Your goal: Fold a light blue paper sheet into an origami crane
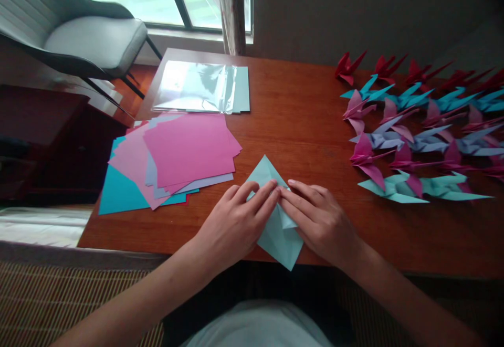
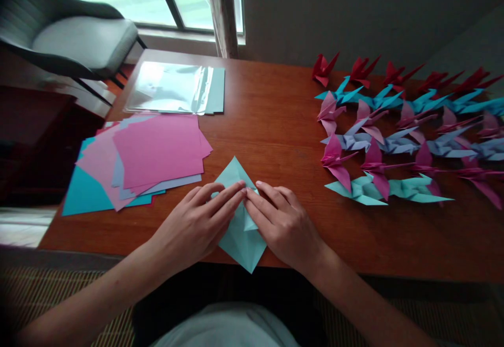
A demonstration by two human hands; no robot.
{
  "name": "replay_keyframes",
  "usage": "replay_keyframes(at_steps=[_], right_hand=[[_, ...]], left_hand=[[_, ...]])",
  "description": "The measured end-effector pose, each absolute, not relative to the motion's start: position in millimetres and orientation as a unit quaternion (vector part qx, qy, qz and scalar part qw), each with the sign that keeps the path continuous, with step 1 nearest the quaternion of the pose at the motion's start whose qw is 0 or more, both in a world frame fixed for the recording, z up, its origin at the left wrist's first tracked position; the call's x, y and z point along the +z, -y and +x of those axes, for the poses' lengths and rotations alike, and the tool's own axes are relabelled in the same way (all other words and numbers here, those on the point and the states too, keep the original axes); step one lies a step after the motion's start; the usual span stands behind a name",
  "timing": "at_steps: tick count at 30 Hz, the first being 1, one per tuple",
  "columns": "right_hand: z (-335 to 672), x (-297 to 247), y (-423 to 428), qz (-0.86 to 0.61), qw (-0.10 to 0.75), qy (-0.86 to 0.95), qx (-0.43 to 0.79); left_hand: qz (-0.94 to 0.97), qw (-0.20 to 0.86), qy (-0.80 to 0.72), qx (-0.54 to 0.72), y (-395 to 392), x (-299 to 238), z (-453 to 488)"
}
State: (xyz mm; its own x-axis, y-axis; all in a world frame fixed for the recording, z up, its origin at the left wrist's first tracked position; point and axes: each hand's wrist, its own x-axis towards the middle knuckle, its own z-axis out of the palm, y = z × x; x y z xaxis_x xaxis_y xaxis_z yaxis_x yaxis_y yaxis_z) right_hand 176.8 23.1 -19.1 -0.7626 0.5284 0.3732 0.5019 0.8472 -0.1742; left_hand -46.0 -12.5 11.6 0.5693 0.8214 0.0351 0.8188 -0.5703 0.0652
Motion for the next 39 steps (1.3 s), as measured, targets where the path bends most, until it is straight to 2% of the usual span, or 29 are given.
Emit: replay_keyframes(at_steps=[8,11,14,17,22,25,39], right_hand=[[182.2,-16.3,-22.3,-0.272,0.197,0.937,0.095],[184.7,-10.2,-23.8,-0.287,0.235,0.91,0.186],[182.0,-3.0,-33.2,-0.368,0.282,0.851,0.249],[174.6,0.6,-50.0,-0.441,0.276,0.818,0.246],[163.3,-1.7,-73.2,-0.454,0.186,0.836,0.244],[161.0,-3.0,-78.6,-0.451,0.163,0.843,0.243],[151.7,-1.4,-90.2,-0.473,0.165,0.829,0.249]], left_hand=[[0.881,0.066,-0.467,0.023,8.2,10.6,-47.6],[0.881,0.061,-0.47,0.016,9.3,12.1,-47.3],[0.883,0.044,-0.468,-0.005,11.1,12.4,-46.3],[0.885,0.024,-0.464,-0.018,12.5,11.9,-45.1],[0.884,0.005,-0.467,-0.024,14.3,10.5,-44.0],[0.883,0.006,-0.469,-0.025,14.9,9.9,-44.0],[0.882,0.015,-0.471,-0.021,14.9,8.2,-43.6]])
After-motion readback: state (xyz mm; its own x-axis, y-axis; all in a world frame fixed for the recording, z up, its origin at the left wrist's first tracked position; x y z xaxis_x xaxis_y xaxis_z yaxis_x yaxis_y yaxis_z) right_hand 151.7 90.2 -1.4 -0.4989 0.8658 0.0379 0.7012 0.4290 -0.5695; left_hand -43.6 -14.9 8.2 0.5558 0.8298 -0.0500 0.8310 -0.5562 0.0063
